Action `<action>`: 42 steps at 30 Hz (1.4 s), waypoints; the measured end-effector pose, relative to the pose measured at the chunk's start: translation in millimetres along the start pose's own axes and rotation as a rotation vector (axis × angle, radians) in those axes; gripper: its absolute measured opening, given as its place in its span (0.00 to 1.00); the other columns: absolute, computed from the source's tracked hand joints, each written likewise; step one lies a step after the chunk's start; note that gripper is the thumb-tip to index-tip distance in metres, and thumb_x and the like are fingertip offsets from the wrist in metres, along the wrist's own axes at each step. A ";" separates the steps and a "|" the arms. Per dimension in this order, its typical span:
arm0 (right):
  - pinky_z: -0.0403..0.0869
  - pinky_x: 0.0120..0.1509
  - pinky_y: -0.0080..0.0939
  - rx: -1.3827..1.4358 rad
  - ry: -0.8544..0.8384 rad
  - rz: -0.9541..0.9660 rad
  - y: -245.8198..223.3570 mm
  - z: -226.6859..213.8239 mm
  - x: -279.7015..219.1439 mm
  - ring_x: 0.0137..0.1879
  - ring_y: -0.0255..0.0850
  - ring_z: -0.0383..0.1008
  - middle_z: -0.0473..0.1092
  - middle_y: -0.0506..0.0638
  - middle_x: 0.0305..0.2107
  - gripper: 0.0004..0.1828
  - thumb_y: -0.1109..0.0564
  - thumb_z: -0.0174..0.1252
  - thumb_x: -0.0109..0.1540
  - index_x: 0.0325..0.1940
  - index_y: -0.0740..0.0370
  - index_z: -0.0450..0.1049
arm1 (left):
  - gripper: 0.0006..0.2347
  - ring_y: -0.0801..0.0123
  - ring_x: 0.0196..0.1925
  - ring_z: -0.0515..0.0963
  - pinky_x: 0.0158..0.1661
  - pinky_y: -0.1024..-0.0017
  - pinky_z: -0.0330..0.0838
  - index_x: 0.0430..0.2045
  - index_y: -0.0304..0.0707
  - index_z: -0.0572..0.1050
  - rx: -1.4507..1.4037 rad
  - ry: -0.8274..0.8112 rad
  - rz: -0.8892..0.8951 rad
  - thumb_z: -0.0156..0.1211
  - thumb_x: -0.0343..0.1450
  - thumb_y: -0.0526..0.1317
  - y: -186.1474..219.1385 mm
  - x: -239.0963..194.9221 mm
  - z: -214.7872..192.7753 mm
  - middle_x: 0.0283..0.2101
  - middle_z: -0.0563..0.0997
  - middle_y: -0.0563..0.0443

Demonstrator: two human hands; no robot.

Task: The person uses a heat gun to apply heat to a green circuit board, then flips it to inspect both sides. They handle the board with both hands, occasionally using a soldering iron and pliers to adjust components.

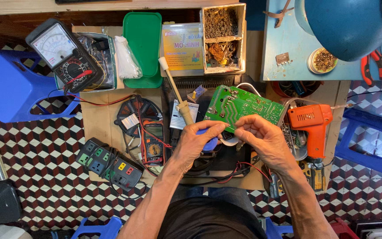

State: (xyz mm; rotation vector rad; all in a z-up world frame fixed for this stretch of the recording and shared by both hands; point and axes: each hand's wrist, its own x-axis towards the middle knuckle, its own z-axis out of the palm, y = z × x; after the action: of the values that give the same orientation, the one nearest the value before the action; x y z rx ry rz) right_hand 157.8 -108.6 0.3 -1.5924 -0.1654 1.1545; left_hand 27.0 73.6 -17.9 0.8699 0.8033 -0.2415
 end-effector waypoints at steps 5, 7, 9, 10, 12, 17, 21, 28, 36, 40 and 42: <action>0.75 0.52 0.33 -0.090 0.070 -0.030 -7.1 6.8 -0.2 0.46 0.32 0.75 0.75 0.49 0.40 0.13 0.60 0.60 0.64 0.52 0.67 0.74 | 0.13 0.82 0.36 0.79 0.39 0.83 0.73 0.42 0.36 0.81 0.028 -0.036 0.106 0.63 0.72 0.46 12.5 3.1 -14.4 0.33 0.83 0.57; 0.76 0.52 0.33 -0.098 0.076 -0.027 -9.6 9.2 1.6 0.46 0.32 0.76 0.75 0.49 0.39 0.13 0.60 0.58 0.65 0.53 0.67 0.74 | 0.13 0.83 0.36 0.78 0.38 0.83 0.72 0.43 0.37 0.81 0.108 -0.129 0.105 0.61 0.73 0.47 19.7 0.4 -23.7 0.32 0.83 0.57; 0.79 0.50 0.34 -0.017 0.059 -0.009 -12.5 7.8 2.0 0.44 0.34 0.77 0.75 0.50 0.37 0.13 0.59 0.56 0.67 0.55 0.66 0.73 | 0.14 0.84 0.34 0.77 0.36 0.83 0.70 0.45 0.40 0.82 0.226 -0.231 0.064 0.60 0.72 0.47 25.9 -2.3 -31.8 0.30 0.82 0.58; 0.80 0.51 0.36 0.053 0.060 0.007 -12.0 8.7 1.1 0.44 0.35 0.78 0.75 0.50 0.37 0.13 0.60 0.56 0.66 0.54 0.67 0.72 | 0.14 0.83 0.32 0.76 0.34 0.82 0.69 0.44 0.39 0.82 0.252 -0.230 0.043 0.60 0.72 0.47 25.8 -3.0 -30.4 0.29 0.82 0.58; 0.82 0.52 0.39 0.192 0.062 0.033 -10.7 9.2 0.8 0.44 0.37 0.79 0.75 0.50 0.38 0.13 0.61 0.55 0.65 0.53 0.68 0.71 | 0.14 0.82 0.28 0.75 0.30 0.81 0.66 0.43 0.36 0.84 0.304 -0.228 0.006 0.61 0.72 0.46 23.0 -1.0 -23.4 0.25 0.80 0.56; 0.76 0.48 0.34 -0.010 -0.010 -0.022 -12.7 10.4 -7.5 0.43 0.35 0.76 0.75 0.51 0.39 0.13 0.62 0.59 0.66 0.54 0.68 0.74 | 0.14 0.78 0.24 0.78 0.28 0.79 0.72 0.40 0.29 0.82 0.139 -0.280 -0.030 0.64 0.72 0.44 5.1 1.2 -11.6 0.25 0.81 0.54; 0.76 0.51 0.32 -0.346 -0.049 -0.113 -30.5 11.4 -18.2 0.46 0.31 0.76 0.77 0.47 0.38 0.14 0.61 0.60 0.63 0.53 0.63 0.75 | 0.13 0.76 0.22 0.79 0.27 0.79 0.73 0.40 0.27 0.83 0.189 -0.336 -0.014 0.66 0.71 0.42 -4.0 2.8 -7.4 0.23 0.80 0.51; 0.76 0.50 0.35 -0.382 0.113 -0.148 -37.8 6.3 -22.6 0.46 0.33 0.75 0.76 0.47 0.38 0.10 0.59 0.60 0.64 0.51 0.60 0.76 | 0.13 0.78 0.23 0.78 0.27 0.80 0.72 0.41 0.29 0.82 0.127 -0.165 0.170 0.64 0.72 0.43 3.0 11.8 -32.5 0.23 0.80 0.54; 0.67 0.68 0.56 -1.053 0.387 -0.767 2.4 2.3 47.4 0.64 0.58 0.69 0.70 0.62 0.57 0.20 0.63 0.65 0.60 0.57 0.61 0.74 | 0.16 0.74 0.27 0.78 0.30 0.74 0.78 0.41 0.27 0.77 -0.108 0.203 0.279 0.64 0.72 0.45 -22.9 63.5 -27.8 0.30 0.79 0.53; 0.64 0.73 0.59 -1.277 0.331 -0.790 12.3 4.1 57.6 0.68 0.59 0.66 0.67 0.62 0.61 0.24 0.61 0.66 0.60 0.60 0.62 0.74 | 0.16 0.75 0.28 0.79 0.30 0.74 0.80 0.41 0.29 0.78 -0.040 0.277 0.292 0.61 0.72 0.47 -38.3 74.6 -21.7 0.32 0.80 0.51; 0.63 0.74 0.59 -1.323 0.321 -0.774 15.4 6.7 58.9 0.68 0.59 0.65 0.66 0.63 0.62 0.26 0.60 0.66 0.59 0.62 0.64 0.72 | 0.17 0.74 0.28 0.80 0.29 0.73 0.80 0.41 0.27 0.78 0.024 0.312 0.294 0.62 0.72 0.47 -41.6 78.3 -20.9 0.28 0.79 0.48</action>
State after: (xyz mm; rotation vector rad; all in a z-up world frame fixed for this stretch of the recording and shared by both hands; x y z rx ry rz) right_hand 176.3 -72.7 -45.7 -2.4205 -1.4067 0.0418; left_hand 49.2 72.4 -106.2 1.0502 0.9488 0.1483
